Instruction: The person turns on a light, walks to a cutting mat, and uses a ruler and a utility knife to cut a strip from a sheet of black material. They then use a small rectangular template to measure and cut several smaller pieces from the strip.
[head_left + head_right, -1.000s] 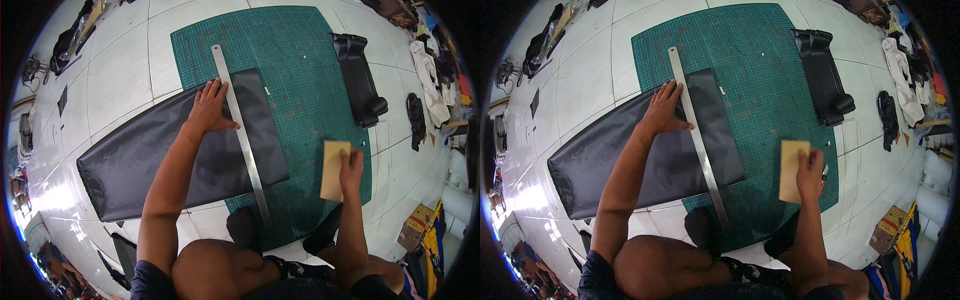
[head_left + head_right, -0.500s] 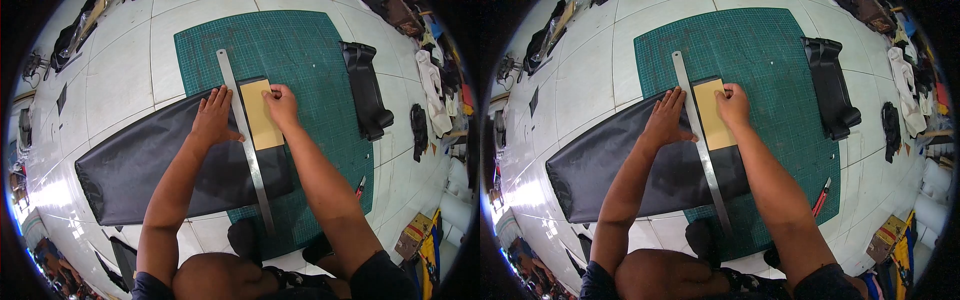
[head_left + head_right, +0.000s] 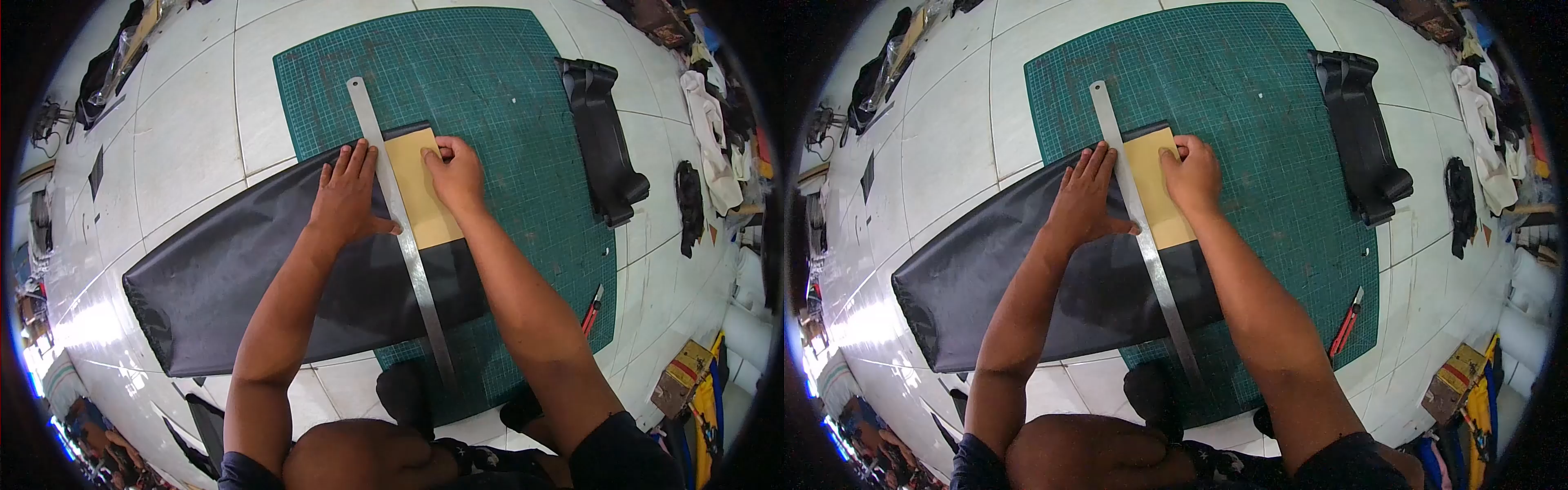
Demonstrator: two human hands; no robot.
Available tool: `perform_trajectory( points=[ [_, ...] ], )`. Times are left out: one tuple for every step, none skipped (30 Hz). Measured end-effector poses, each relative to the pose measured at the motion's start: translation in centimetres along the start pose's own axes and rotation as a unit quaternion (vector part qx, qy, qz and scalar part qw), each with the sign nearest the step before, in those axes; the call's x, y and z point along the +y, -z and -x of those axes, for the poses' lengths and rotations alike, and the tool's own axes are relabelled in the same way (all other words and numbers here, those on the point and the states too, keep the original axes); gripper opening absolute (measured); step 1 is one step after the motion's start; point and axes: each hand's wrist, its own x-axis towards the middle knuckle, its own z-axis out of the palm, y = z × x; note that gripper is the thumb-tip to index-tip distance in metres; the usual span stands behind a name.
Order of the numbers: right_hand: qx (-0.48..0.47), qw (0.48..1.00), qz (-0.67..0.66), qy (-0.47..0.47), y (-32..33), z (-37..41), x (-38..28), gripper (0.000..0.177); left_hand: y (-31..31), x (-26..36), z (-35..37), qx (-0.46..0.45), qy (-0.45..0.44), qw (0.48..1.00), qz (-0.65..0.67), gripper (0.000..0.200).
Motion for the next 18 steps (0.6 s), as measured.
perform_trajectory(
  points=[
    [0.001,1.0,-0.003,-0.002,0.1,0.2,-0.2,0.042,-0.1,0.0,0.0,0.003,0.0,1.0,0.001,0.142],
    [0.0,1.0,-0.004,-0.013,0.2,0.3,-0.3,0.043,-0.2,0.0,0.0,0.003,-0.001,1.0,0.001,0.141],
    [-0.002,1.0,-0.004,-0.015,0.0,0.0,0.1,0.043,-0.2,0.0,0.0,0.004,-0.001,1.0,0.002,0.141],
    [-0.004,1.0,-0.005,-0.017,-0.3,-0.3,0.5,0.043,-0.2,0.0,0.0,0.005,-0.002,1.0,0.002,0.141],
    [-0.006,1.0,-0.006,-0.018,-0.5,-0.6,0.9,0.043,-0.2,0.0,-0.1,0.001,-0.003,1.0,0.001,0.141],
    [-0.006,1.0,-0.001,-0.011,-0.5,-0.6,0.9,0.043,-0.1,0.0,-0.2,-0.002,-0.003,1.0,-0.001,0.141],
    [-0.005,1.0,0.001,-0.004,-0.5,-0.6,1.0,0.043,0.0,0.0,-0.2,-0.006,-0.003,1.0,-0.001,0.14],
    [-0.004,1.0,0.001,0.001,-0.5,-0.5,1.1,0.043,0.0,0.0,-0.2,-0.008,-0.001,1.0,-0.002,0.14],
    [-0.003,1.0,0.002,0.007,-0.5,-0.5,1.1,0.043,0.1,0.1,-0.2,-0.009,0.0,1.0,-0.003,0.14],
    [-0.002,1.0,0.004,0.014,-0.4,-0.5,1.1,0.043,0.1,0.1,-0.2,-0.011,0.001,1.0,-0.004,0.14],
    [0.0,1.0,0.004,0.019,-0.4,-0.4,1.1,0.043,0.2,0.1,-0.2,-0.011,0.001,1.0,-0.003,0.14],
    [0.001,1.0,0.004,0.024,-0.4,-0.4,1.3,0.043,0.2,0.1,-0.1,-0.011,0.001,1.0,-0.003,0.14],
    [0.001,1.0,0.004,0.03,-0.4,-0.4,1.4,0.043,0.3,0.2,-0.1,-0.012,0.001,1.0,-0.003,0.139],
    [0.002,0.999,0.003,0.037,-0.5,-0.5,1.6,0.043,0.4,0.2,-0.1,-0.014,0.002,1.0,0.0,0.139],
    [0.003,0.999,0.004,0.042,-0.6,-0.6,1.9,0.043,0.5,0.3,-0.1,-0.015,0.004,1.0,0.003,0.139],
    [0.006,0.999,0.003,0.05,-0.7,-0.6,2.1,0.043,0.5,0.3,-0.2,-0.016,0.005,1.0,0.006,0.138],
    [0.004,0.998,0.004,0.055,-0.8,-0.8,2.3,0.043,0.4,0.3,-0.3,-0.009,0.002,1.0,0.004,0.138],
    [-0.004,0.999,-0.001,0.043,-0.7,-0.9,2.1,0.043,0.2,0.2,-0.3,-0.003,0.0,1.0,0.003,0.138]
  ],
)
